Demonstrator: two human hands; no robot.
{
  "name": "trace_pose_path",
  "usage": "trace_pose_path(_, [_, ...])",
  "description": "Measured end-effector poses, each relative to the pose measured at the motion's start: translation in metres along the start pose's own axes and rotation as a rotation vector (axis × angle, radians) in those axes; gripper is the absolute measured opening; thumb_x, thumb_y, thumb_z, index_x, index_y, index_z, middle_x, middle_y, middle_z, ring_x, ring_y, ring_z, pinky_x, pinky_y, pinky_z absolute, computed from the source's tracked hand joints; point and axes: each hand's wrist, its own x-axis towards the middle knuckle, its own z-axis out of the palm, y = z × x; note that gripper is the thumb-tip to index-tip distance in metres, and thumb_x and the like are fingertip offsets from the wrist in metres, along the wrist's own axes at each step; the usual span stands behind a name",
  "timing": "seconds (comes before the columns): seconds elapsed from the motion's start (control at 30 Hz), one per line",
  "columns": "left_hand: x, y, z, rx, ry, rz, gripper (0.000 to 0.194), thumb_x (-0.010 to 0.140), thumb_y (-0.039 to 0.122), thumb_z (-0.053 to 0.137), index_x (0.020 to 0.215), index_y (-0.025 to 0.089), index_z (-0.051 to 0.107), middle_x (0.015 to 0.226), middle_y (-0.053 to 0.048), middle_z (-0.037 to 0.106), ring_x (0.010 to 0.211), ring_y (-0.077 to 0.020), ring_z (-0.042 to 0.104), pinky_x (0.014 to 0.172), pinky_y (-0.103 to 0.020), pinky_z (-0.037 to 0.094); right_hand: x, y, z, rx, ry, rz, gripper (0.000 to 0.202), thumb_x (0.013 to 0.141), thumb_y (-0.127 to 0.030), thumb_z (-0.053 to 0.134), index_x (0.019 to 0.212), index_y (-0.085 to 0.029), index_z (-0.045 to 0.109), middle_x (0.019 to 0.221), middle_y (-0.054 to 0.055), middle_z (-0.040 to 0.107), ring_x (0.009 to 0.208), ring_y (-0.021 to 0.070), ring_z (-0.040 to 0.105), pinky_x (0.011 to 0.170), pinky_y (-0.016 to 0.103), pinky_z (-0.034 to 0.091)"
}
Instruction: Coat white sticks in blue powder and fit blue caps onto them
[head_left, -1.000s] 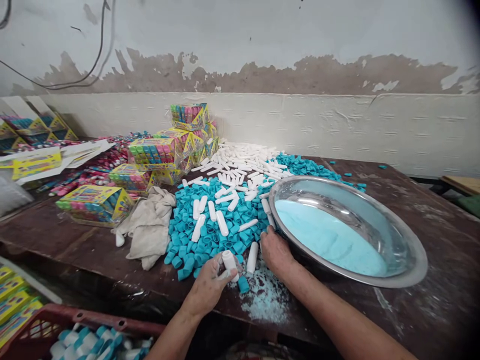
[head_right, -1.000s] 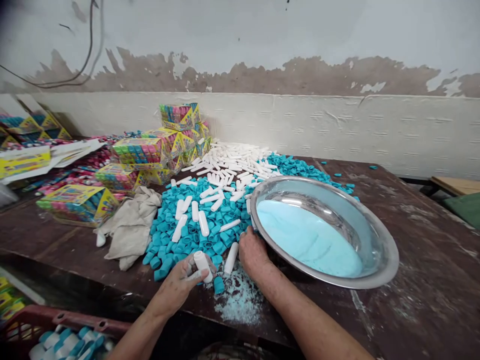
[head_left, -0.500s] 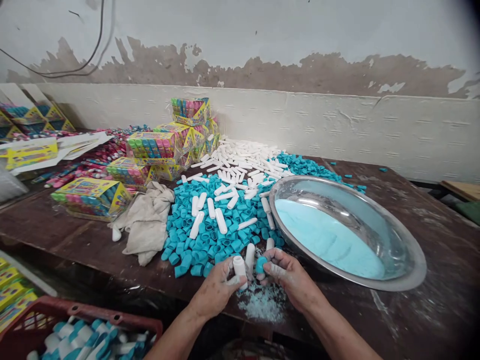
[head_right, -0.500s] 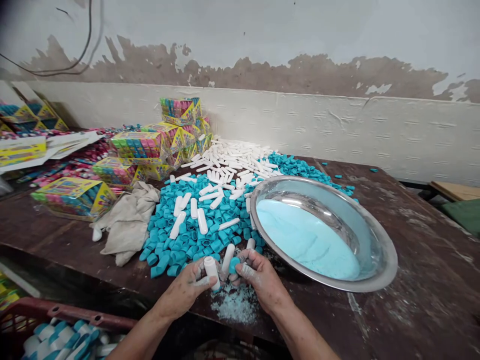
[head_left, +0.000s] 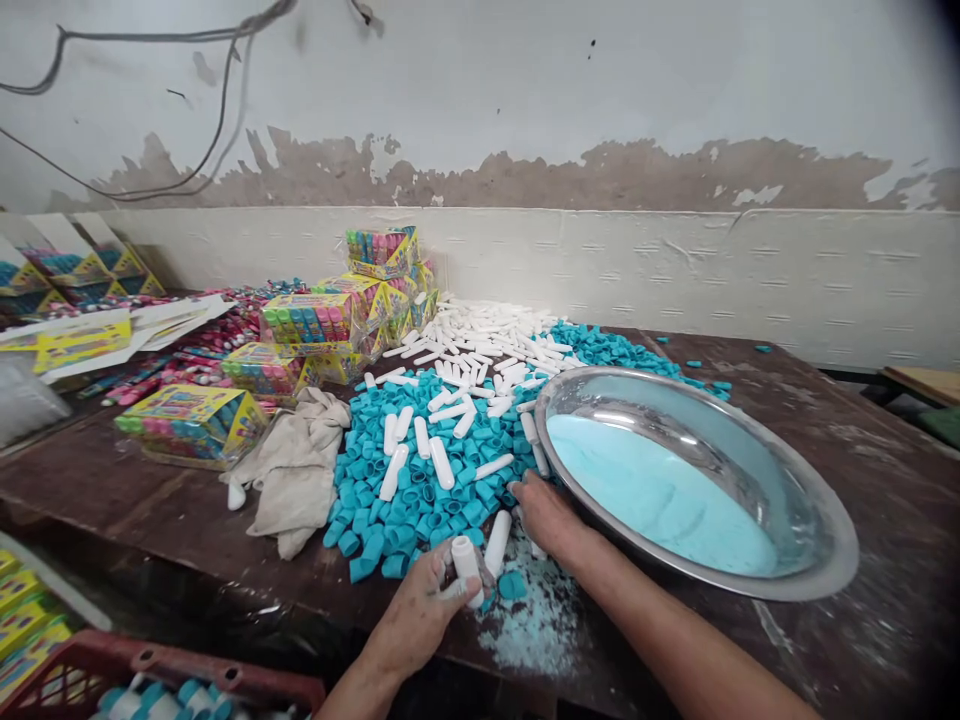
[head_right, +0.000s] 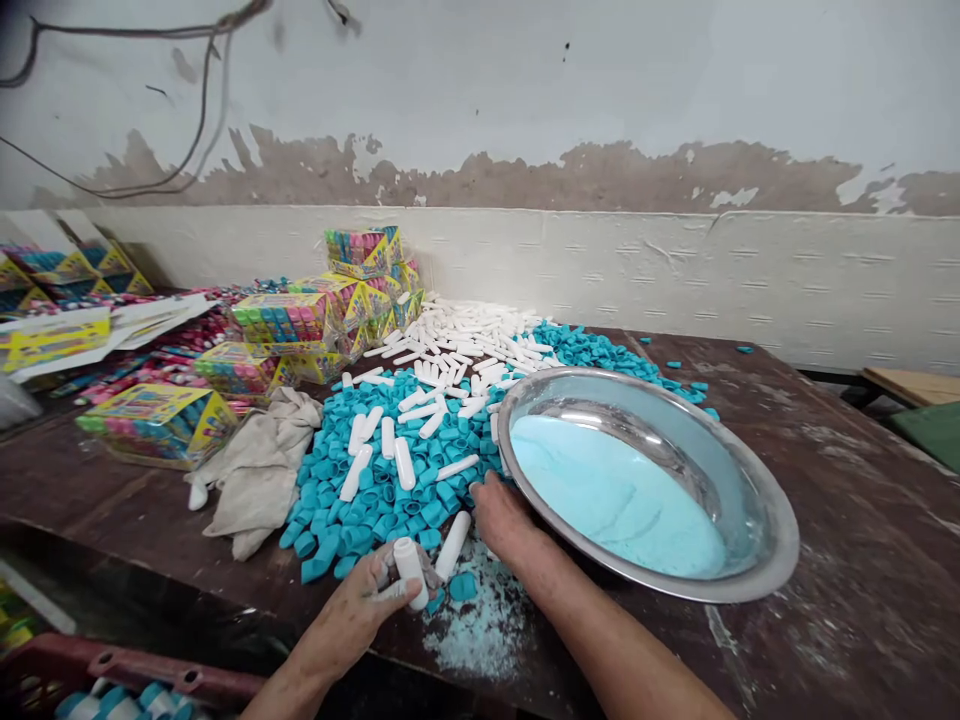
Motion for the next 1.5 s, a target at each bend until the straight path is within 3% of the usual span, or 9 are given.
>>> trace_pose_path(0.23, [0.005,0.004,0.001,-0.232,-0.032,-0.114,0.028,0.073,0.034,0.059,0.089,0.011,0.057,0.068,-0.003,0.060,0.063,-0.0153,0.054,0.063,-0.028,0.042,-0.020,0.002,-0.004,-0.074,0.075,-0.217,0.030,0.082,-0.009,0.035,0.097,-0.016,0.061,0.091,0.010,0.057,0.077,0.0188,0.055,0.069,0.029,0.042])
trace_pose_path(0.4, [0.016,0.006,0.015,-0.542,-0.106,-0.173,0.032,0.068,0.032,0.066,0.088,0.012,0.053,0.068,-0.004,0.061,0.062,-0.0175,0.058,0.057,-0.029,0.045,-0.058,0.013,0.002,0.091,0.315,-0.557,0.033,0.087,-0.012,0.031,0.106,-0.018,0.058,0.108,0.012,0.058,0.100,0.0197,0.053,0.083,0.033,0.043])
trace_pose_path(0.53, [0.019,0.002,0.022,-0.592,-0.180,-0.180,0.030,0.066,0.029,0.067,0.085,0.010,0.054,0.062,-0.005,0.062,0.056,-0.0166,0.059,0.054,-0.027,0.045,-0.071,0.014,0.006,0.331,0.296,-0.616,0.030,0.085,-0.013,0.041,0.110,-0.023,0.056,0.118,0.009,0.055,0.108,0.0174,0.051,0.087,0.031,0.043])
trace_pose_path(0.63, [0.017,0.000,0.023,-0.609,-0.186,-0.167,0.028,0.066,0.029,0.067,0.083,0.009,0.055,0.063,-0.007,0.064,0.055,-0.0169,0.059,0.054,-0.026,0.044,-0.072,0.009,-0.003,0.563,0.273,-0.552,0.028,0.085,-0.014,0.040,0.102,-0.024,0.060,0.112,0.007,0.058,0.105,0.0163,0.053,0.088,0.031,0.043])
trace_pose_path(0.77, [0.014,-0.002,0.022,-0.589,-0.153,-0.165,0.028,0.066,0.028,0.068,0.082,0.010,0.055,0.064,-0.008,0.065,0.058,-0.0171,0.059,0.056,-0.026,0.044,-0.075,0.001,-0.015,0.877,0.201,-0.241,0.023,0.084,-0.026,0.044,0.099,-0.020,0.059,0.099,0.006,0.063,0.093,0.0182,0.058,0.083,0.032,0.045])
trace_pose_path(0.87, [0.012,-0.003,0.023,-0.516,-0.152,-0.162,0.027,0.068,0.030,0.066,0.084,0.010,0.056,0.066,-0.007,0.064,0.061,-0.0171,0.058,0.059,-0.027,0.043,-0.078,-0.004,-0.014,0.875,0.128,-0.068,0.021,0.079,-0.034,0.051,0.088,-0.017,0.060,0.082,0.004,0.063,0.076,0.0178,0.058,0.070,0.029,0.046])
trace_pose_path(1.13, [0.010,0.009,0.020,-0.102,-0.265,-0.069,0.023,0.073,0.035,0.057,0.075,0.013,0.057,0.071,-0.003,0.058,0.067,-0.0139,0.051,0.065,-0.023,0.038,-0.078,-0.002,-0.027,0.767,0.057,-0.087,0.018,0.080,-0.033,0.049,0.074,-0.019,0.058,0.066,-0.001,0.057,0.062,0.0135,0.051,0.061,0.024,0.040])
trace_pose_path(1.33, [0.007,0.012,0.018,-0.066,-0.449,-0.249,0.034,0.069,0.049,0.054,0.068,0.016,0.048,0.056,0.004,0.043,0.049,-0.0083,0.037,0.046,-0.019,0.028,-0.089,0.007,-0.039,0.934,-0.195,-0.125,0.021,0.080,-0.036,0.050,0.071,-0.018,0.055,0.056,-0.004,0.050,0.053,0.0092,0.042,0.051,0.020,0.033])
trace_pose_path(1.5, [0.005,0.015,0.024,0.022,-0.452,-0.185,0.031,0.071,0.047,0.052,0.061,0.018,0.044,0.053,0.004,0.040,0.047,-0.0089,0.032,0.045,-0.020,0.025,-0.092,0.004,-0.036,1.032,-0.377,-0.008,0.016,0.075,-0.031,0.056,0.068,-0.017,0.054,0.053,-0.005,0.052,0.043,0.0064,0.038,0.042,0.018,0.028])
